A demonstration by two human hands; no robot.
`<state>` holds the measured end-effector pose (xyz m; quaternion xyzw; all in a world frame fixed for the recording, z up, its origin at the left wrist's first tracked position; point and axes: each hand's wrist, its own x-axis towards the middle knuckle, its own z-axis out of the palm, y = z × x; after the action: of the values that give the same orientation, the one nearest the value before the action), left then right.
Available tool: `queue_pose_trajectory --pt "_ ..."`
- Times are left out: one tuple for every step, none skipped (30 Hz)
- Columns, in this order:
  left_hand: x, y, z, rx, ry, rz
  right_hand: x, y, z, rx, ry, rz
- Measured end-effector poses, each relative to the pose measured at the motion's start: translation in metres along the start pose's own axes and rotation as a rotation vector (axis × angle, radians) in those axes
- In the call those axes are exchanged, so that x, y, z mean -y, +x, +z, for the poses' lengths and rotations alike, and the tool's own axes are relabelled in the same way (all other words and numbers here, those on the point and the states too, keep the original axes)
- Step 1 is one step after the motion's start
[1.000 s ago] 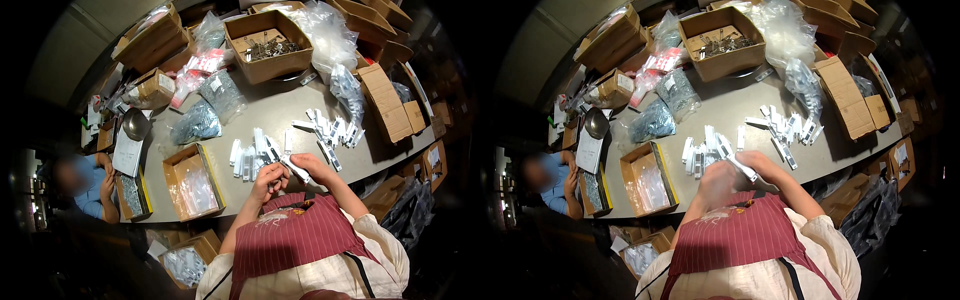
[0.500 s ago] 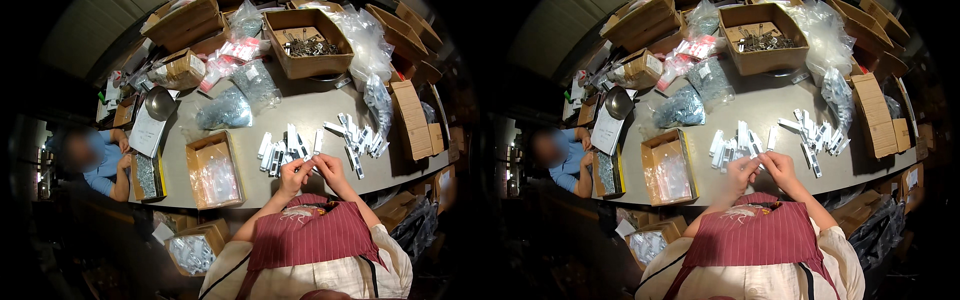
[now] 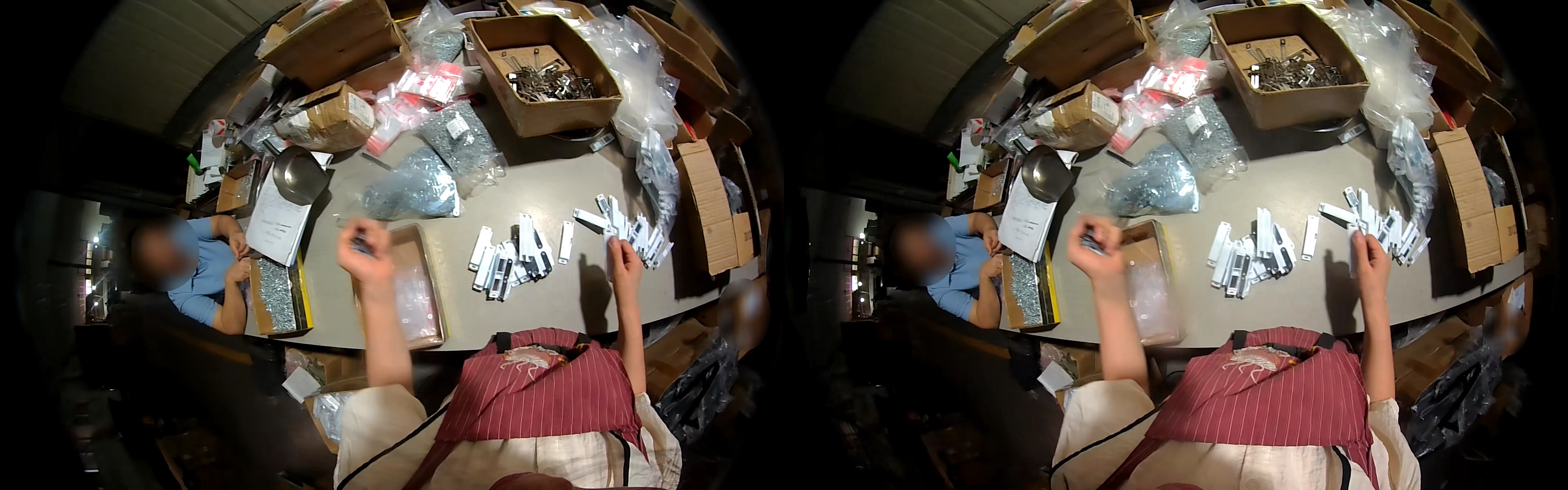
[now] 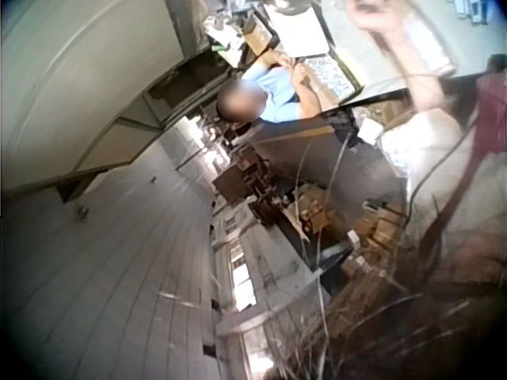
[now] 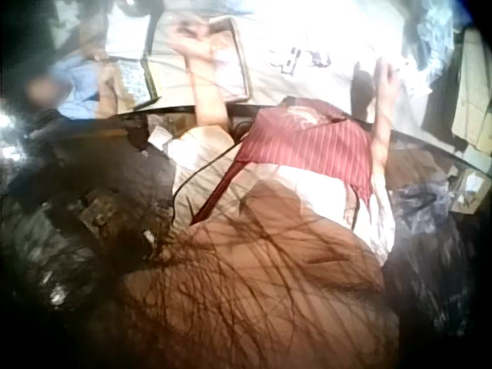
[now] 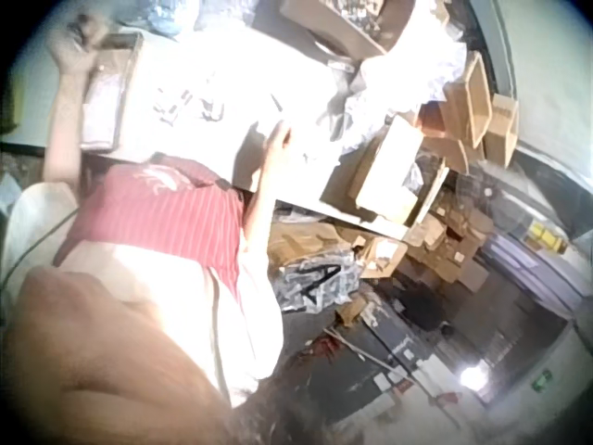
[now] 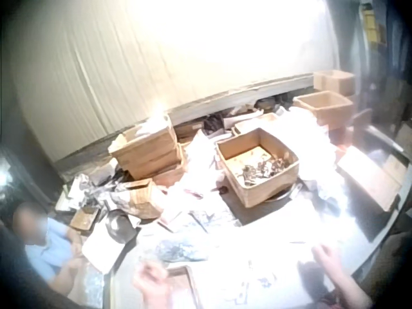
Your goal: The person opens a plastic bag containing small white hardware pieces and uses a small tool to separate and arrange them on the table. They repeatedly pick up individual pieces, manipulate them with the tool, and place them into a growing pile.
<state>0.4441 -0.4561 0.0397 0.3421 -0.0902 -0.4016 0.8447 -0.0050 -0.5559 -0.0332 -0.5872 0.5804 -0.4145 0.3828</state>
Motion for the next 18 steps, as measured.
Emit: queue_pose_trajectory --pt "-0.02 0.027 -0.012 -0.082 0.077 0.1 -0.005 0.0 -0.004 -0.011 -0.006 0.047" --pt "-0.036 0.055 -0.034 -0.082 0.215 0.174 -0.013 0.001 -0.004 -0.026 0.018 0.053" --pt "-0.047 0.081 -0.054 -0.081 0.35 0.245 -0.022 0.002 -0.004 -0.013 0.033 0.063" --pt "-0.051 0.101 -0.059 -0.098 0.547 0.215 -0.03 0.003 -0.005 -0.006 0.04 0.075" --pt "-0.055 0.118 -0.062 -0.111 0.747 0.184 -0.036 0.003 -0.007 0.0 0.05 0.091" --pt "-0.06 0.135 -0.069 -0.044 0.968 0.024 -0.042 0.004 -0.007 0.002 0.031 0.13" --pt "-0.059 0.145 -0.067 0.047 1.247 -0.029 -0.038 0.003 -0.005 0.025 -0.042 0.102" --pt "-0.056 0.164 -0.081 0.138 1.438 -0.083 -0.035 0.002 0.0 0.05 -0.114 0.074" --pt "-0.049 0.185 -0.096 0.234 1.624 -0.143 -0.025 0.001 0.004 0.075 -0.191 0.05" --pt "-0.041 0.194 -0.087 0.27 1.645 -0.214 -0.01 0.0 0.004 0.112 -0.392 0.031" --pt "-0.033 0.203 -0.078 0.305 1.665 -0.286 -0.01 0.0 0.005 0.122 -0.567 -0.042" --pt "-0.026 0.209 -0.068 0.346 1.683 -0.355 -0.009 -0.002 0.004 0.07 -0.676 -0.1" --pt "-0.032 0.208 -0.072 0.482 1.452 -0.344 -0.006 -0.005 0.004 0.027 -0.785 -0.161" --pt "-0.026 0.212 -0.069 0.443 1.434 -0.399 -0.001 -0.005 0.002 0.049 -0.92 -0.078" --pt "-0.014 0.215 -0.066 0.407 1.416 -0.456 -0.001 -0.004 0.001 -0.011 -0.917 -0.155" --pt "-0.011 0.199 -0.043 0.294 1.441 -0.512 -0.006 -0.003 0.0 -0.08 -0.916 -0.225" --pt "-0.008 0.208 -0.062 0.404 1.198 -0.575 -0.01 -0.002 -0.003 -0.146 -0.915 -0.298" --pt "-0.02 0.201 -0.061 0.384 1.135 -0.589 -0.006 0.0 0.001 -0.094 -0.846 -0.3"
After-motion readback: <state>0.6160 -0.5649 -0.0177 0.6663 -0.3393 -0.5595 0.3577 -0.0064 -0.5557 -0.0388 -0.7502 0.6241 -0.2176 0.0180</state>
